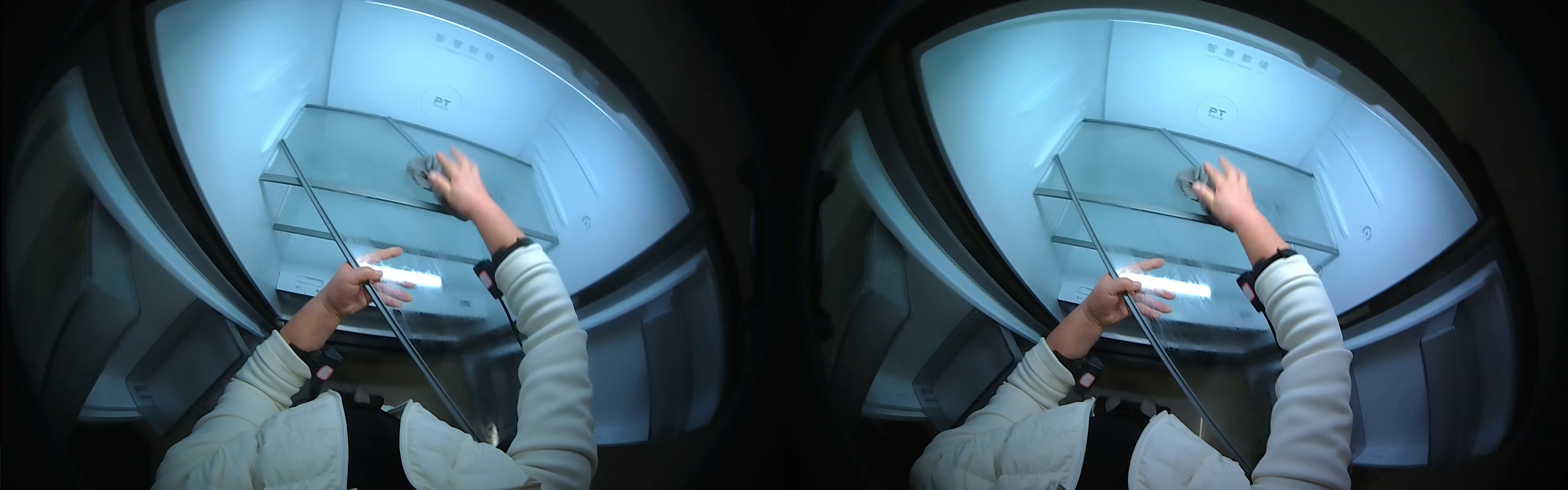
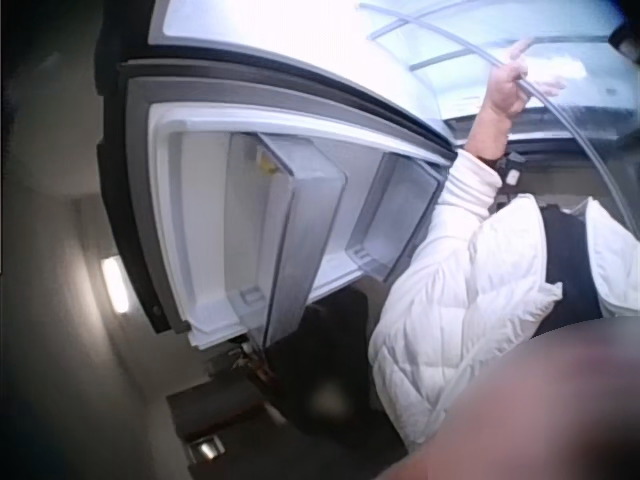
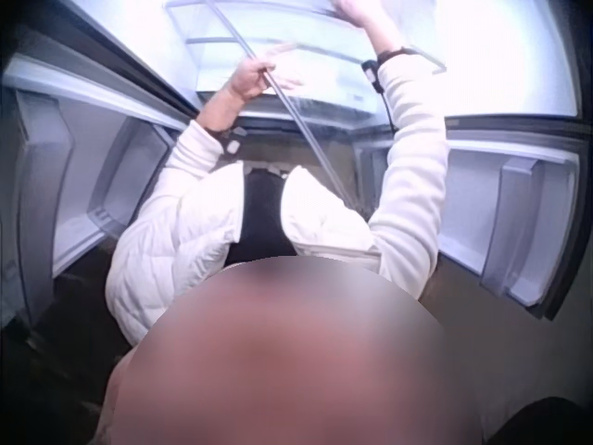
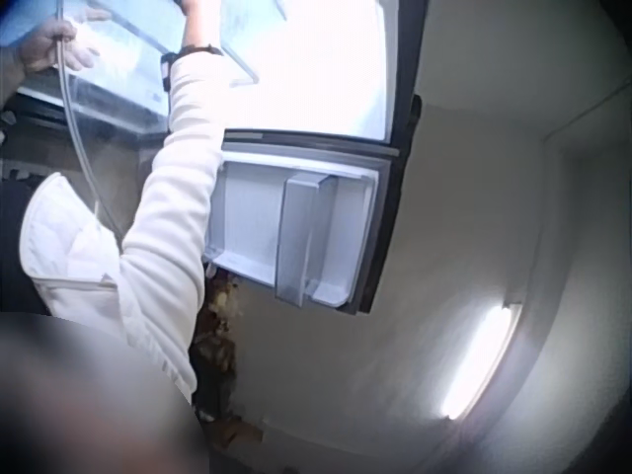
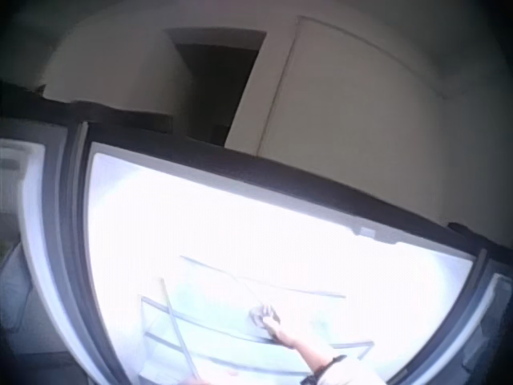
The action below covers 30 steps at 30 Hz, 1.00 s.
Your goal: The person removes glass shelves from an empty refrigerator, wipes the interior walls and shelves with a cloth, then reinstalls the shelves. The person also wipes the door frame and interior surfaces before closing the refrigerator.
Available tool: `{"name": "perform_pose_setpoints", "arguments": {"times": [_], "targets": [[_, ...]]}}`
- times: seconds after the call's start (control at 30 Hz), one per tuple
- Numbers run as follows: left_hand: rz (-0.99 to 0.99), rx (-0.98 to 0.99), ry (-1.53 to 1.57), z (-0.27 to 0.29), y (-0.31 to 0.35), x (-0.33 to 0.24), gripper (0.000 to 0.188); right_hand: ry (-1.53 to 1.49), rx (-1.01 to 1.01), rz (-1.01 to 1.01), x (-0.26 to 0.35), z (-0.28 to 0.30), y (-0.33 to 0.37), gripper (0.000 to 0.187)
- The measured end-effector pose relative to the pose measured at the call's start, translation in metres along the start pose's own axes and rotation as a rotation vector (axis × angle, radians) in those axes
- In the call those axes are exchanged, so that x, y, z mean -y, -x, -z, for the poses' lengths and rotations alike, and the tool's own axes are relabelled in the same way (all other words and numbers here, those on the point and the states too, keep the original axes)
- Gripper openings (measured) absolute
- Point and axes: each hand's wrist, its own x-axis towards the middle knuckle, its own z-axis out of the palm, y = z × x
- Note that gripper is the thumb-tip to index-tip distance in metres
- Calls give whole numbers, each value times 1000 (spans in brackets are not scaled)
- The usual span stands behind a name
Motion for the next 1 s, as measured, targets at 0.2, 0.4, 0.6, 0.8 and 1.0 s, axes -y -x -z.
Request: {"name": "perform_pose_setpoints", "arguments": {"times": [0.2, 0.4, 0.6, 0.8, 1.0], "targets": [[6, -45, -37, -7, 1, -1, 64, -26, 160, -176, 16, -49, -16, 64], [14, -86, -91, -9, 2, -1, 63, -241, 201, 199, 123, -54, -65, 58], [41, -114, -33, -14, 1, 1, 62, -268, 244, 603, 181, -45, -25, 54], [12, -84, -109, -11, 2, 1, 61, -377, 135, 499, 122, -83, -145, 50], [12, -85, -94, -8, 4, 0, 58, -48, -62, 69, 41, -106, -176, 47]]}}
